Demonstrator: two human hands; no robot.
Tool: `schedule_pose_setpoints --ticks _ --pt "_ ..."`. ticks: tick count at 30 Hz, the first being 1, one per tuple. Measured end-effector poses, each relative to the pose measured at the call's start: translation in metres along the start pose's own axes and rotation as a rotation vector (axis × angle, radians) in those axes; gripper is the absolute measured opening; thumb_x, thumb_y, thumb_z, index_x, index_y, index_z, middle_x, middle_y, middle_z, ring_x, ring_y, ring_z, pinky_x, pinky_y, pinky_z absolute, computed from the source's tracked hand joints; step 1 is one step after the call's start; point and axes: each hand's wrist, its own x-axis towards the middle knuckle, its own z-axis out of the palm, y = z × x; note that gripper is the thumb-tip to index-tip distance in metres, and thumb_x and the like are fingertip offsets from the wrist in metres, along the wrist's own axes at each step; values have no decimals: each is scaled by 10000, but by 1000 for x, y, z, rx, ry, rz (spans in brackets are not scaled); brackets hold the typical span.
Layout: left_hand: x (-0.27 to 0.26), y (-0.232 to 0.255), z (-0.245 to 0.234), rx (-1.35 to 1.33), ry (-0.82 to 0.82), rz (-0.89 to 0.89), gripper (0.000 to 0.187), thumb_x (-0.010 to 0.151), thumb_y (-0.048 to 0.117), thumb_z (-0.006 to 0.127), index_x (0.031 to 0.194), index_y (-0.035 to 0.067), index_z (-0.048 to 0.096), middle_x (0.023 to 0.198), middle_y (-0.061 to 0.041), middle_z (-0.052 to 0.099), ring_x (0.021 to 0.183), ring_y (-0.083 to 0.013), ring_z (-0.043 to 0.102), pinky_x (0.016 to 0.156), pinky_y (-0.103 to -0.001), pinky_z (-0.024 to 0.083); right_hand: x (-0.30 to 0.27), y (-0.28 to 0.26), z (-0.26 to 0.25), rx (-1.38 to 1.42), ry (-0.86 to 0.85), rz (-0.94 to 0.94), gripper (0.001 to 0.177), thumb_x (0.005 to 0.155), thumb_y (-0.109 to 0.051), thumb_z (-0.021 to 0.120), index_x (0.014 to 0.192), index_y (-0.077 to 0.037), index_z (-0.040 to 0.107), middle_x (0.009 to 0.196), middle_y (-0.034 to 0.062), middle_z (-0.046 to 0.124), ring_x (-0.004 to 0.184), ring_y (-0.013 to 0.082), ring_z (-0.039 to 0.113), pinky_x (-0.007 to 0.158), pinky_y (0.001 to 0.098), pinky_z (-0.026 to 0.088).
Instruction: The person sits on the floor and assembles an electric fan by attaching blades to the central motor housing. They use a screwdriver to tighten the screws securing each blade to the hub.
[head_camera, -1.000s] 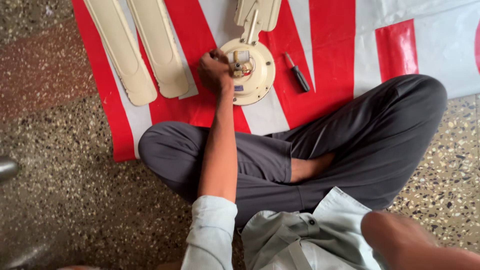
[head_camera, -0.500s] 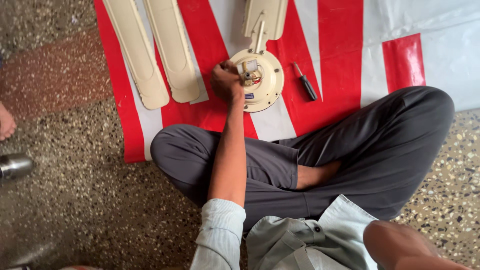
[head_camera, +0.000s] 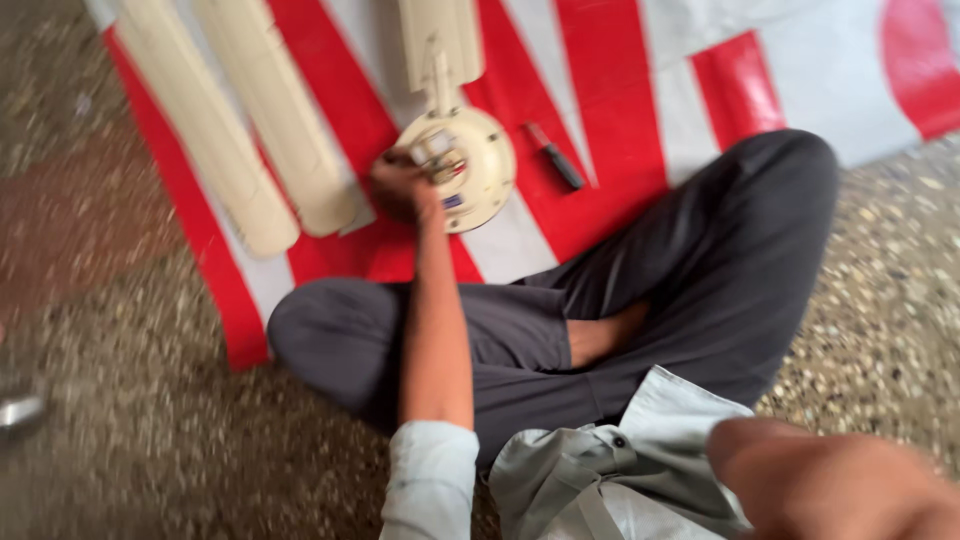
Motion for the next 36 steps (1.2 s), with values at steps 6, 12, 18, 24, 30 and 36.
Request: schedule_pose_setpoints --ticks 6,12,18,24,30,36 --pt "-12 -7 -1 14 113 39 372 909 395 577 896 50 717 903 -211 754 811 -417 727 674 -540 551 26 31 -34 -156 -17 71 543 1189 -412 434 907 35 559 670 140 524 586 280 548 573 389 471" --pt "-22 -5 -7 -11 171 58 385 938 381 557 858 29 692 870 -220 751 788 -424 719 693 -550 548 66 90 -142 -603 93 113 600 1196 -440 417 871 43 560 638 142 504 562 295 528 553 404 456" --pt "-30 2 -13 -53 194 59 381 967 360 526 856 28 677 826 -231 735 748 -440 710 672 -557 544 62 175 -260 -1691 -157 -24 646 1146 -496 427 838 46 600 583 158 526 501 322 557 513 422 484" --pt "-34 3 -15 -67 163 26 378 971 348 512 862 25 675 853 -236 743 766 -440 718 677 -553 552 34 203 -283 -1722 -415 138 781 1256 -466 313 742 0 672 689 216 688 724 438 694 700 503 566" --pt "-35 4 -16 -105 153 3 363 977 319 503 884 11 670 860 -228 746 749 -417 726 659 -537 550 28 129 -214 -1695 -437 297 777 1154 -506 380 689 24 706 721 283 705 782 465 719 802 560 586" --pt "-34 5 -17 -112 175 -3 357 964 322 534 873 3 667 843 -218 746 733 -403 727 647 -524 548 39 81 -163 -1660 -439 492 772 1153 -546 394 796 28 766 886 317 726 933 487 715 875 569 561"
